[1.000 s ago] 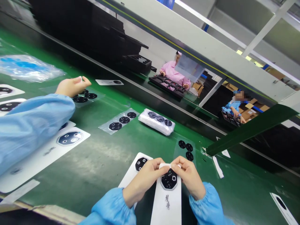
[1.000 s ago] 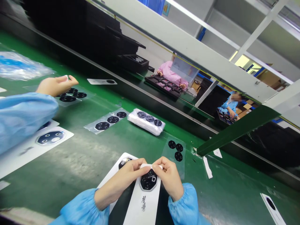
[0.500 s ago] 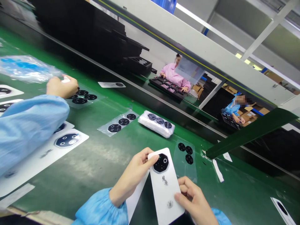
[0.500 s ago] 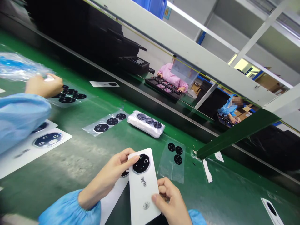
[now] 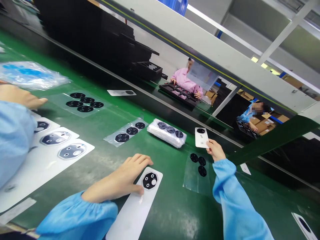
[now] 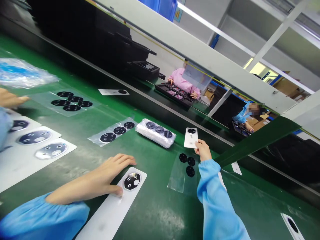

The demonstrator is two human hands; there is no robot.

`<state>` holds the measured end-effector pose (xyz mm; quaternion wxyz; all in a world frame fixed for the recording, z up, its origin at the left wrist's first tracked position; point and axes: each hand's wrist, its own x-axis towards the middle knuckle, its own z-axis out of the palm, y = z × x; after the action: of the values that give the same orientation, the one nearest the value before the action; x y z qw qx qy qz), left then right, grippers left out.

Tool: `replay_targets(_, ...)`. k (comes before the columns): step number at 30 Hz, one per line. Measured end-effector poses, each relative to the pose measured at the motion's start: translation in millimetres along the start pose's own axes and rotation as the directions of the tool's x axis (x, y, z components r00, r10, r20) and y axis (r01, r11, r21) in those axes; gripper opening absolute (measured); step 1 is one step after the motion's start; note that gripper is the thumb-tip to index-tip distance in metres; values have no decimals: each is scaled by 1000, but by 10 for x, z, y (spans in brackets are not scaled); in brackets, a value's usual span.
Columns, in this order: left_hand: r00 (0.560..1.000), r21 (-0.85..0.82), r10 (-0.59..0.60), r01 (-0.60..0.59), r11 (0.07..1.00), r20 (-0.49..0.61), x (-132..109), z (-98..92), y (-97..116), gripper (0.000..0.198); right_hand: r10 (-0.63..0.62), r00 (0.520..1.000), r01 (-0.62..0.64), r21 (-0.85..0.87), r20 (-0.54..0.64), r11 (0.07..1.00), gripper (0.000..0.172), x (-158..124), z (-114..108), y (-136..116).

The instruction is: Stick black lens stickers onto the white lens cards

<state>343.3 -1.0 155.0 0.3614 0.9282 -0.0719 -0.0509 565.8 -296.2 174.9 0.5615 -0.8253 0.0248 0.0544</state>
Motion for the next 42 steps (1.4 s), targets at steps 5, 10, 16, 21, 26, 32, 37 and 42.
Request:
replay_targets(5,987,137,-45,24,990,153,46,7,96,64,66,998,-62,-178,15,982,29,535,300,78)
replay_targets(10,980,140,-93,69,988,177,156,13,144,59,-22,999,31,-420,26,907,31,448,93,158)
replay_targets(16,979,-105,-49,70,992,197,107,-60,77,46,-97,951,269,-629,294,729,15,-157,-366,337)
replay_targets(21,955,-657,121,92,748,271,77,28,176,56,-40,906,345,-678,422,649,33,-489,-404,519)
replay_targets(26,974,-918,168,76,389,152,116,308,397,59,-5,904,335,-701,427,629,39,-447,-358,607)
replay_targets(32,977,-952,148,104,289,152,78,481,490,55,31,892,333,-700,452,631,26,-304,-331,674)
replay_targets(37,975,-949,98,169,265,201,37,457,538,62,18,902,323,-704,431,632,39,-329,-335,676)
replay_targets(42,976,-948,59,186,257,208,46,436,550,63,-71,922,341,-710,381,616,39,-484,-324,665)
